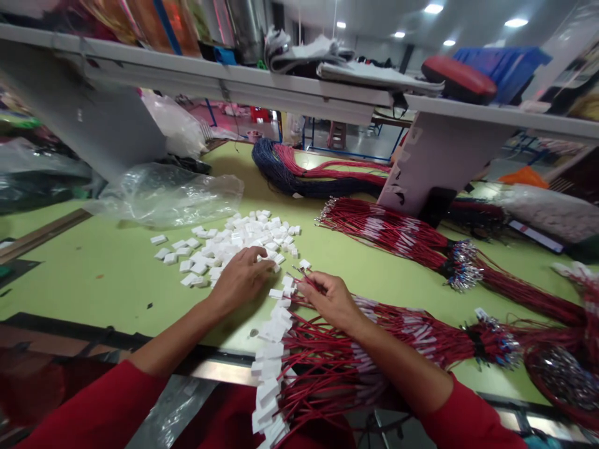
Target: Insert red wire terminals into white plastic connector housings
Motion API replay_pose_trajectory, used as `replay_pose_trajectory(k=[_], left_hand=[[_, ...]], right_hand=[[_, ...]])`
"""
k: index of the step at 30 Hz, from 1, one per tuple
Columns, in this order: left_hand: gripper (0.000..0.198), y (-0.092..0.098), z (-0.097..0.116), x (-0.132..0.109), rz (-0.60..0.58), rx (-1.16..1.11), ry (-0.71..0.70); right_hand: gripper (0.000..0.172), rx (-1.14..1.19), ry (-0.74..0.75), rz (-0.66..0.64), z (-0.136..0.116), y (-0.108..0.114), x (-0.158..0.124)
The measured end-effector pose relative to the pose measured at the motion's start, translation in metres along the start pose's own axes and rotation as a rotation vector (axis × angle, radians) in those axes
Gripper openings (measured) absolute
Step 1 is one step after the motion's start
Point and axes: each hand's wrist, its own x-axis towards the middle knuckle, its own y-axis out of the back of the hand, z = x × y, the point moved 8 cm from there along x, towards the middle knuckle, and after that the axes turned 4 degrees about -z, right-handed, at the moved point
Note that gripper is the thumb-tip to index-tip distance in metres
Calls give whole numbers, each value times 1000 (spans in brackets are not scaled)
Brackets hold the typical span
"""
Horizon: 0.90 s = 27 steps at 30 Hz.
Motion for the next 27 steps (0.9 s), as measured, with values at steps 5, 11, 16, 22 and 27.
replay_pose_trajectory(k=[5, 11, 16, 22, 27], left_hand=[[22, -5, 6, 1, -10, 31, -86], [24, -6, 6, 1, -7, 46, -112], [18, -7, 6, 6, -8, -21, -123], [15, 4, 11, -9, -13, -439, 7], [19, 11, 19, -21, 17, -697, 48]], right_hand=[[38, 42, -4, -63, 6, -3, -1], [40, 160, -36, -26, 12, -1, 2], [42, 159, -67, -32, 12, -3, 2], [43, 136, -57, -19, 8, -3, 0], [47, 223, -96, -17, 5, -6, 0]])
